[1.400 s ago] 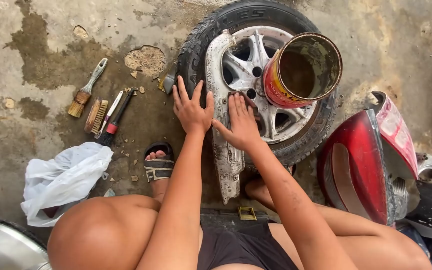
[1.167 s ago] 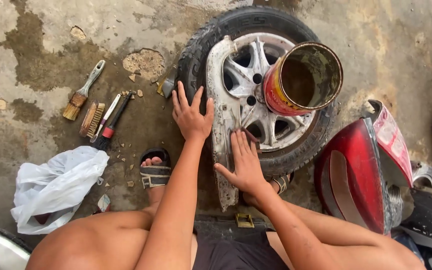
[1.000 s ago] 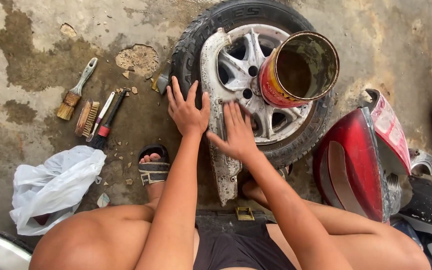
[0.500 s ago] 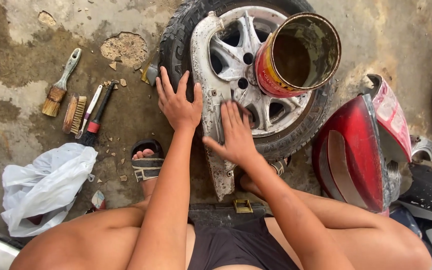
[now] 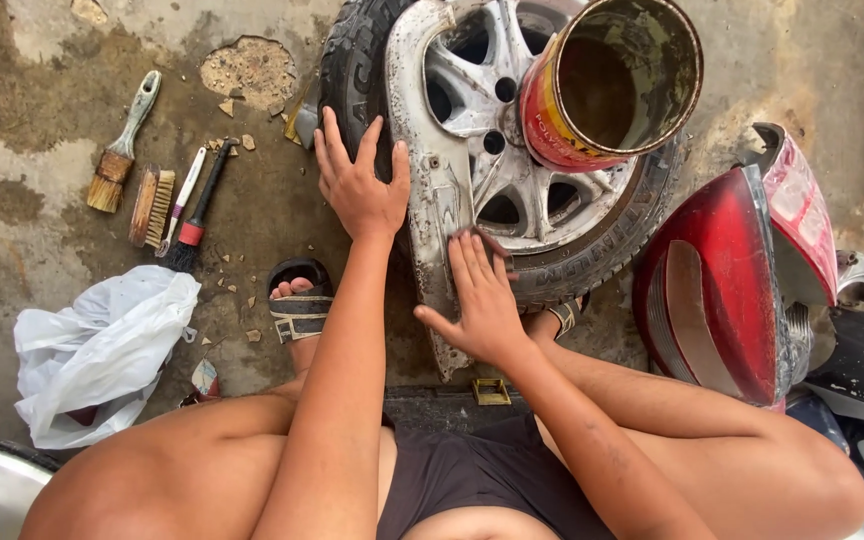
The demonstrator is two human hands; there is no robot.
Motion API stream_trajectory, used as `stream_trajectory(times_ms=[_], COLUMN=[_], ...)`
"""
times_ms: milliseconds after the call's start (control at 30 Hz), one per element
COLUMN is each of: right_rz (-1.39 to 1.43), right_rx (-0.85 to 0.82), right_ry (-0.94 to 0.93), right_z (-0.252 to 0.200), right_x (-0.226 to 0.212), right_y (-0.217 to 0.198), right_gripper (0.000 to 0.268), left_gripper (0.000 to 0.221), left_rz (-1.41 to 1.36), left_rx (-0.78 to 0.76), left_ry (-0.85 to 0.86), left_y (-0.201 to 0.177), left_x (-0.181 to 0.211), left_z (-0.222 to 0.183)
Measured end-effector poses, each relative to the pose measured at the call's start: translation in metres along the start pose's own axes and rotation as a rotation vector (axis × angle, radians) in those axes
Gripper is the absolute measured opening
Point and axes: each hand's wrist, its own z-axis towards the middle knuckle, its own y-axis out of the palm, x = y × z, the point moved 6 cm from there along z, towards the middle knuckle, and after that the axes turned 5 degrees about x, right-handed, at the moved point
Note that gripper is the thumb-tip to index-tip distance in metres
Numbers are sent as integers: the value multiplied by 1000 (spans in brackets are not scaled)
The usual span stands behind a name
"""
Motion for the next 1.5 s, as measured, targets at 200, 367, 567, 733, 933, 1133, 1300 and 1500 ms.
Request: stream_trajectory(times_ms=[200,367,567,733,933,1133,1300,1500], right_rz=[-37,-107,-230,-267,-509,-495,-816,-760], right_rx=[116,128,170,176,101,151,573,394], right_ry=[-65,-37,108,53,101,228,43,115], right_z=[80,71,89,105,114,141,148,118], right_x=[-11,-18,-25,-13,-31,15,29,-16], right_y=[-32,-24,-28,-9,-1,39,42,27], right_gripper=[104,99,99,82,88,102,51,52], left_gripper=[40,44,48,45,54,59,61,57], left_rz=[-92,-116,-230,-268,-503,-499,-451,-442], left_rx=[-34,-42,36,8,-262,-507,-562,-523], left_ry=[-43,-52,-10,62,-77,-140,-159,-112], left_y=[2,-4,9,15,12,14,24,14], left_x=[-6,-1,-19,-33,-28,-35,-42,-35], left_z=[1,2,-3,9,12,19,18,7])
